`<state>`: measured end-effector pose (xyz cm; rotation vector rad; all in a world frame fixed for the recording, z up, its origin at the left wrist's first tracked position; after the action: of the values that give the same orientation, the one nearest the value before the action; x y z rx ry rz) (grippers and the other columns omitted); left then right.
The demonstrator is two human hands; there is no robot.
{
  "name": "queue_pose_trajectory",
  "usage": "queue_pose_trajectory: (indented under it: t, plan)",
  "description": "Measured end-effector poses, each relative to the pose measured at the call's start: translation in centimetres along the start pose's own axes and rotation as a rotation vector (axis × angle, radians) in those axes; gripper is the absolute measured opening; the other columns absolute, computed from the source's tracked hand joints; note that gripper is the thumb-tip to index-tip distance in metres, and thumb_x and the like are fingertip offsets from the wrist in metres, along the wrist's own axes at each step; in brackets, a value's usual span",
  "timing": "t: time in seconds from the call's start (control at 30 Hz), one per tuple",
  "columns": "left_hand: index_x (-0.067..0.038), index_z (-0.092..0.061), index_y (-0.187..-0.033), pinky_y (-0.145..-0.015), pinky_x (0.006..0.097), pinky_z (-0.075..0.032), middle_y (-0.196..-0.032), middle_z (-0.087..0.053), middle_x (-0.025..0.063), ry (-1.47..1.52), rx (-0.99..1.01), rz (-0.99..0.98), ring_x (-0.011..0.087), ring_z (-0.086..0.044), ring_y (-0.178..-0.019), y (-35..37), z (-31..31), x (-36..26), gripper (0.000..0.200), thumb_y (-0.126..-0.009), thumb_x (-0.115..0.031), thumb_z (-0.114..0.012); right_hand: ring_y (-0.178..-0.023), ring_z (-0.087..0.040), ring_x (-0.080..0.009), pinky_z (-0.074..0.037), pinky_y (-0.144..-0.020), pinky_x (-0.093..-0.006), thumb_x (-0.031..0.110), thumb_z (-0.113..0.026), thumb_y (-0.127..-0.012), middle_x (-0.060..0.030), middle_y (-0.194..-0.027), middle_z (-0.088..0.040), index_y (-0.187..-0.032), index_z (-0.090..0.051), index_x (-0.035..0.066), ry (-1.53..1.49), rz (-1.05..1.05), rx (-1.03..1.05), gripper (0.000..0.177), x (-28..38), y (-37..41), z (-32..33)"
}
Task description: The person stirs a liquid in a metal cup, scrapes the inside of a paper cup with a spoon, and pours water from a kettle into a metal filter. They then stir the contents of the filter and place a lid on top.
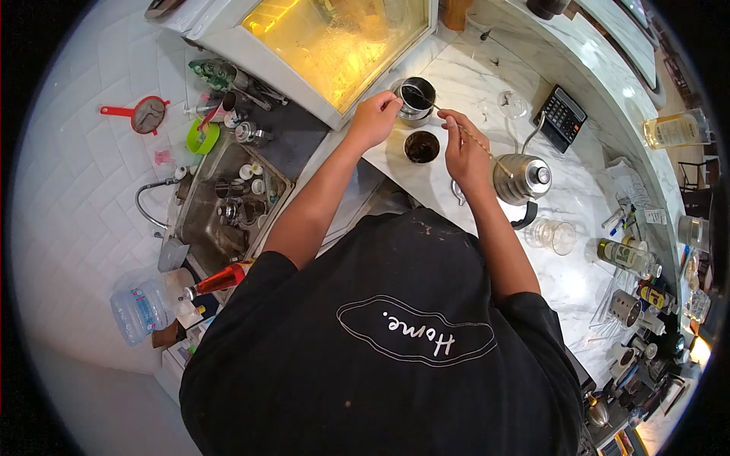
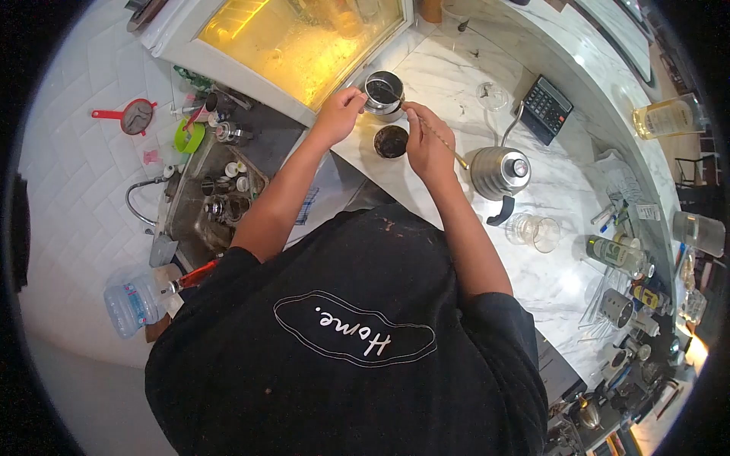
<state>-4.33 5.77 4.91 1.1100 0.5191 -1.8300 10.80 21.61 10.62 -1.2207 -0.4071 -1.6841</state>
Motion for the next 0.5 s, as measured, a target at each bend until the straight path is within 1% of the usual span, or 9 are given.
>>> queue_pose_trajectory:
  t: [0.03,0.13,0.23,0.27,0.37,0.5]
  plan:
    - [-0.003,-0.065,-0.09,-0.067,0.0294,-0.044,-0.076,-0.062,0.0018,0.014,-0.013,0.006,0.0112,-0.054,-0.071,0.2,0.1,-0.2,0.027,-0.1,-0.028,-0.059,-0.093,-0.074,-0.026,-0.056,-0.083,-0.035,0.018,-0.052,-0.107,-0.0126,-0.107,-0.077,-0.117,-0.071,0.004,0.034,0.003,0.018,0.025,0.1,0.2,-0.2]
    - [-0.003,-0.065,-0.089,-0.067,0.0289,-0.043,-0.077,-0.062,0.0015,0.055,-0.041,0.027,0.0108,-0.054,-0.072,0.4,-0.3,0.3,0.027,-0.1,-0.027,-0.06,-0.092,-0.073,-0.0302,-0.055,-0.082,-0.0377,0.017,-0.054,-0.106,-0.0135,-0.105,-0.076,-0.114,-0.072,0.007,0.129,0.094,-0.01,0.022,0.8,0.6,-0.3]
    - [-0.004,-0.065,-0.088,-0.069,0.0284,-0.043,-0.077,-0.062,0.001,0.121,-0.054,0.044,0.0105,-0.054,-0.073,0.7,-0.4,0.7,0.027,-0.1,-0.027,-0.059,-0.086,-0.068,-0.0374,-0.053,-0.081,-0.0452,0.013,-0.063,-0.099,-0.0175,-0.093,-0.073,-0.108,-0.073,0.008,0.143,0.177,-0.054,0.014,2.1,0.8,-0.1]
    - [-0.004,-0.065,-0.087,-0.069,0.0282,-0.043,-0.077,-0.062,0.0008,0.148,-0.055,0.049,0.0104,-0.053,-0.073,0.7,-0.4,0.8,0.027,-0.1,-0.027,-0.059,-0.086,-0.068,-0.0372,-0.053,-0.081,-0.0449,0.013,-0.064,-0.098,-0.0173,-0.094,-0.073,-0.108,-0.073,0.008,0.146,0.183,-0.057,0.014,2.2,0.8,-0.1]
    - [-0.001,-0.066,-0.089,-0.067,0.0331,-0.048,-0.075,-0.067,0.0067,0.174,-0.094,0.026,0.0155,-0.06,-0.07,0.8,-0.5,1.2,0.029,-0.099,-0.027,-0.06,-0.088,-0.068,-0.0367,-0.053,-0.082,-0.0443,0.012,-0.065,-0.098,-0.0165,-0.095,-0.074,-0.109,-0.073,0.008,0.149,0.196,-0.061,0.014,2.2,0.8,-0.2]
    - [-0.001,-0.066,-0.09,-0.068,0.0324,-0.048,-0.076,-0.067,0.0061,0.196,-0.086,0.059,0.0151,-0.06,-0.07,1.2,-0.5,0.8,0.029,-0.099,-0.028,-0.06,-0.09,-0.068,-0.0358,-0.053,-0.083,-0.044,0.011,-0.065,-0.097,-0.0154,-0.096,-0.074,-0.108,-0.073,0.008,0.145,0.205,-0.072,0.014,2.2,1.0,-0.2]
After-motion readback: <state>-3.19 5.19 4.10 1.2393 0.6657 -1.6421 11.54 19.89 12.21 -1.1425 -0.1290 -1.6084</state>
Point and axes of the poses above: each hand's wrist, its own y-axis away from the middle knuckle, its own z-axis out of the back of the hand, x = y × z, the point moved 10 cm from there along -y, towards the middle knuckle
